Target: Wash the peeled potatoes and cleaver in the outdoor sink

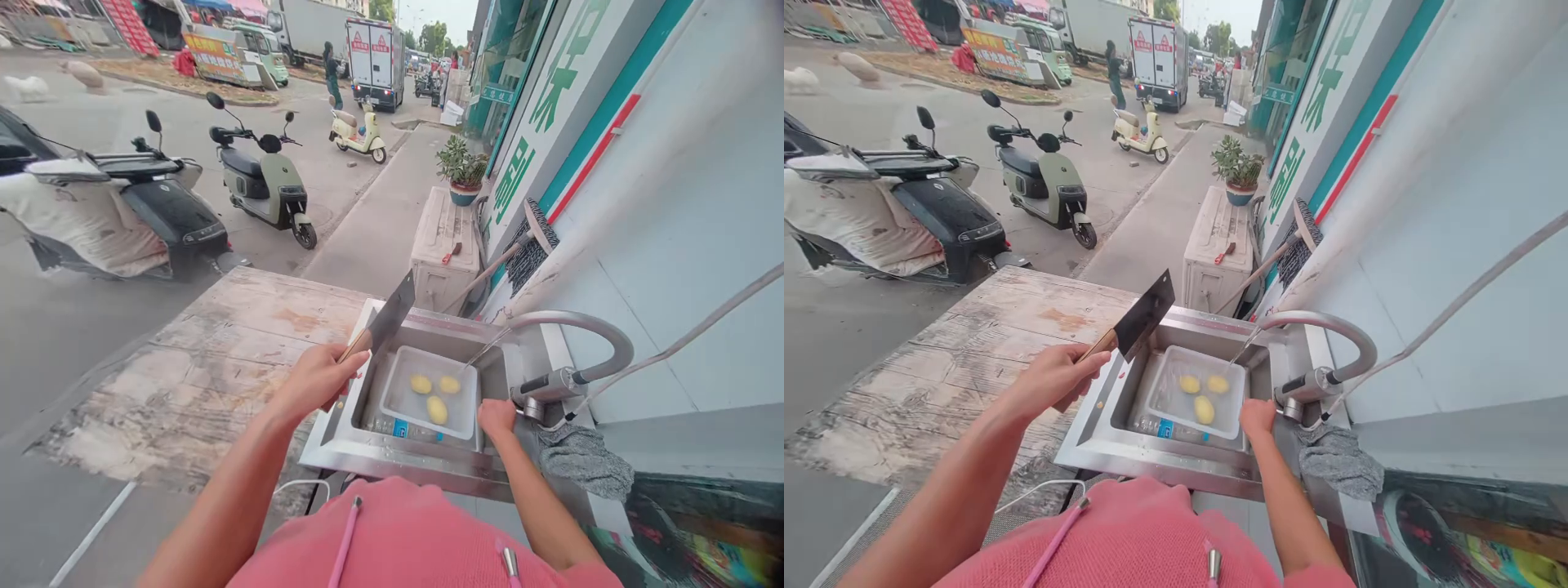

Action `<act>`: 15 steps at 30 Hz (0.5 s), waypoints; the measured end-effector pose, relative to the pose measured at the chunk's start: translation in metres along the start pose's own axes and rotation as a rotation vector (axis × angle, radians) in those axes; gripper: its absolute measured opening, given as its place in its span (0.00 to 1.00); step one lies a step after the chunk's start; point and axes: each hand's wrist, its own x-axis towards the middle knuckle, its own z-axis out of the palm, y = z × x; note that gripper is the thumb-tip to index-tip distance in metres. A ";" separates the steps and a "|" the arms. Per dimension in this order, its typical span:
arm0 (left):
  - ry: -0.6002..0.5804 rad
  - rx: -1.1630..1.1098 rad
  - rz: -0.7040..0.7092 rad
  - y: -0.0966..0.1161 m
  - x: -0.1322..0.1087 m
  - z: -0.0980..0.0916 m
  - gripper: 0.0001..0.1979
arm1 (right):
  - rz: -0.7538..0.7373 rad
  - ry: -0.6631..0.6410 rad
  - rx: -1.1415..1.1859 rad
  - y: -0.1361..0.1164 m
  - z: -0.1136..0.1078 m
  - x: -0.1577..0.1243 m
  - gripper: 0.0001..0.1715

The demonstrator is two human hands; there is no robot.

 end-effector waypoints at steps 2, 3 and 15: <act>-0.023 0.017 -0.024 -0.002 0.004 0.004 0.20 | 0.013 -0.048 0.039 -0.001 -0.001 0.001 0.19; -0.030 0.024 -0.034 -0.003 0.005 0.006 0.20 | 0.021 -0.058 0.064 -0.001 -0.003 0.000 0.19; -0.055 0.073 -0.055 0.005 0.014 0.011 0.20 | 0.194 0.377 0.810 0.037 -0.059 -0.003 0.31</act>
